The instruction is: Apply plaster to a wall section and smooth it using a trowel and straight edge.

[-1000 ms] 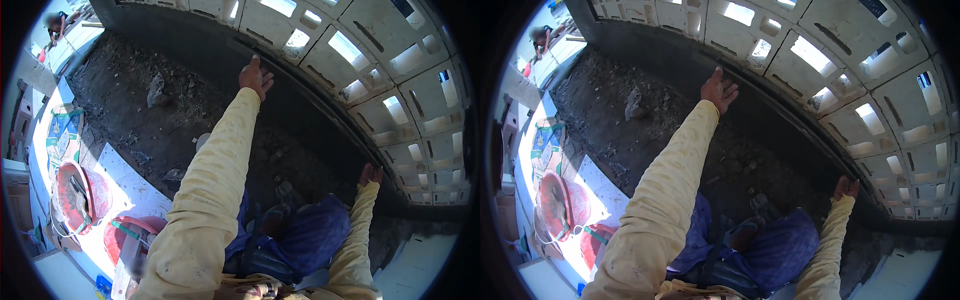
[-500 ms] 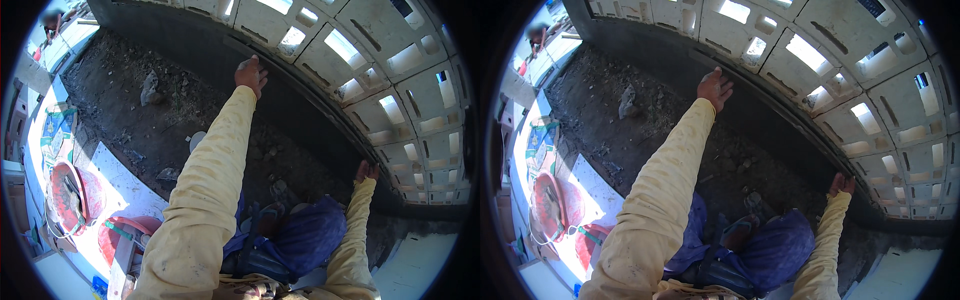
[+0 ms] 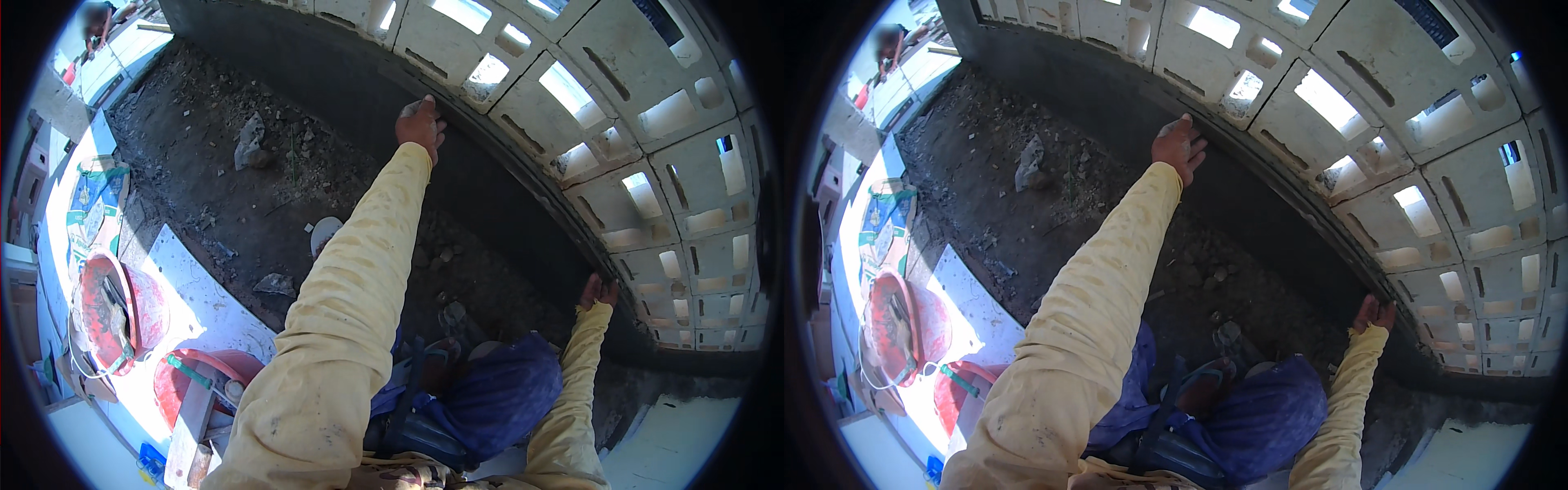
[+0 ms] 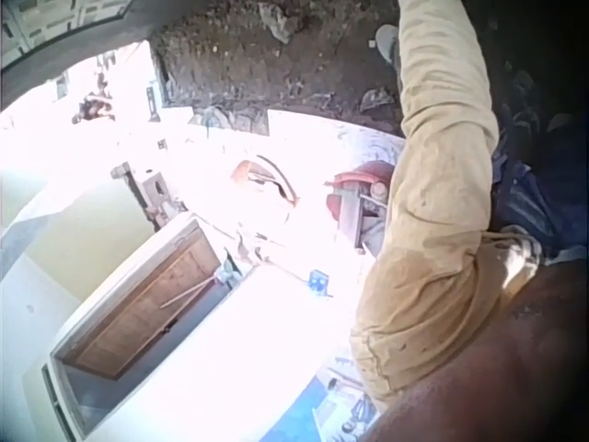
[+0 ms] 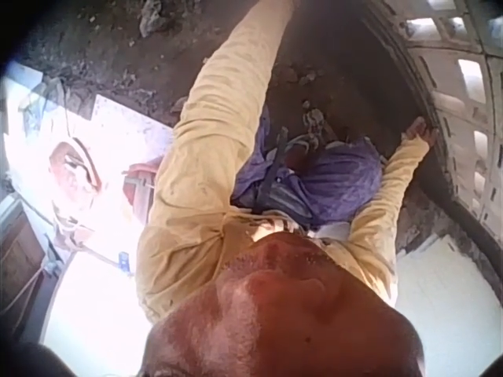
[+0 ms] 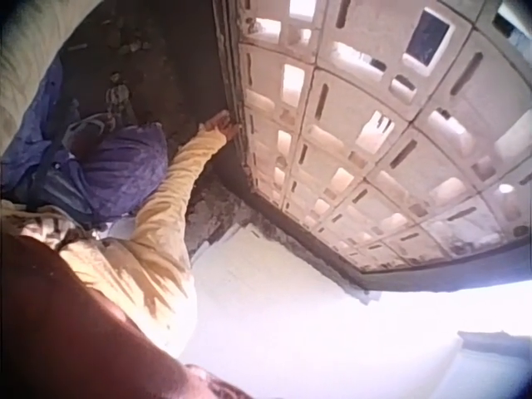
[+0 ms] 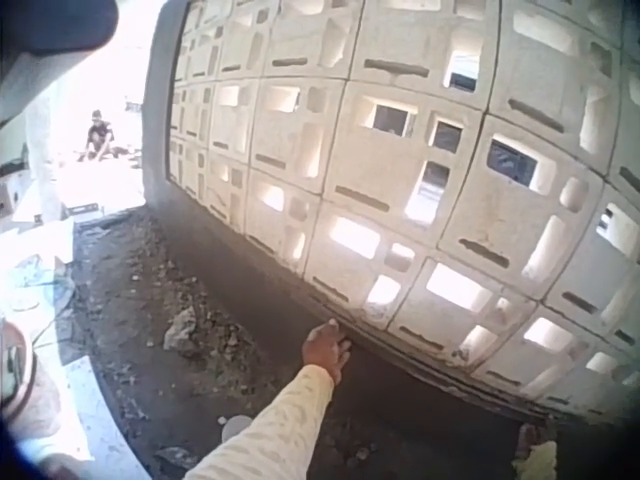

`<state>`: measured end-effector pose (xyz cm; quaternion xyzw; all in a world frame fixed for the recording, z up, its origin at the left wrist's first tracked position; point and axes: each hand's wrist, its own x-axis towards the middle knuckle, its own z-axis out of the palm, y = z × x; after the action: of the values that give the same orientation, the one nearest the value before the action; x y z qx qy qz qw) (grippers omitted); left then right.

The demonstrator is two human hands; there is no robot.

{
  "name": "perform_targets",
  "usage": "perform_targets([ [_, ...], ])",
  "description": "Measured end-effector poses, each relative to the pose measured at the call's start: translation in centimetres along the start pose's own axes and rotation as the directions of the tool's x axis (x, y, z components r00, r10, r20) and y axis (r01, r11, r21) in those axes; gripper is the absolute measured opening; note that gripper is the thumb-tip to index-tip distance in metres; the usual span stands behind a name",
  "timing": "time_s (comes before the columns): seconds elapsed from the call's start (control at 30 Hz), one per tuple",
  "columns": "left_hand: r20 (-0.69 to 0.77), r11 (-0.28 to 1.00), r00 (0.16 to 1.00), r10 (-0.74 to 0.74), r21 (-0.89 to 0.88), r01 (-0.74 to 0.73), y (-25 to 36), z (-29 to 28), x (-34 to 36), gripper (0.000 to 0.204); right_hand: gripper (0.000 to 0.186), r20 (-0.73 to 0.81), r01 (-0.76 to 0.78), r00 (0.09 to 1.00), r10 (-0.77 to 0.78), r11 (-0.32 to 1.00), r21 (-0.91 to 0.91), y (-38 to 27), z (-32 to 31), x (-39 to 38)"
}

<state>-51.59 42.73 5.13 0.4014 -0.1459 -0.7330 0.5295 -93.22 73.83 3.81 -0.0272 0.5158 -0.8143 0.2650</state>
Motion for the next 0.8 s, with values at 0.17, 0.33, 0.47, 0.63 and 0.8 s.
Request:
perform_targets([
  [0.17,-0.022,1.0,1.0,0.001,0.009,-0.001,0.1,0.1,-0.1,0.043,0.044,-0.046,-0.068,0.996,0.074,0.99,0.124,0.0,-0.2,0.7],
  [0.33,-0.029,1.0,1.0,0.004,0.017,-0.004,0.2,0.3,-0.2,0.042,0.042,-0.062,0.017,0.998,-0.017,1.0,0.014,0.2,-0.6,1.1],
  [0.47,-0.041,1.0,0.999,0.0,0.016,0.0,0.1,0.4,-0.1,0.042,0.041,-0.028,-0.045,0.998,0.049,0.992,0.12,0.2,-0.5,0.8],
  [0.63,-0.032,1.0,0.999,0.003,0.011,-0.002,0.0,0.3,0.1,0.043,0.043,0.014,-0.019,1.0,0.018,0.998,0.053,0.0,-0.2,0.4],
  [0.8,-0.026,1.0,1.0,-0.007,0.011,0.007,0.3,0.4,-0.3,0.046,0.044,-0.105,-0.034,0.994,0.04,0.998,0.053,0.1,-0.2,0.9],
])
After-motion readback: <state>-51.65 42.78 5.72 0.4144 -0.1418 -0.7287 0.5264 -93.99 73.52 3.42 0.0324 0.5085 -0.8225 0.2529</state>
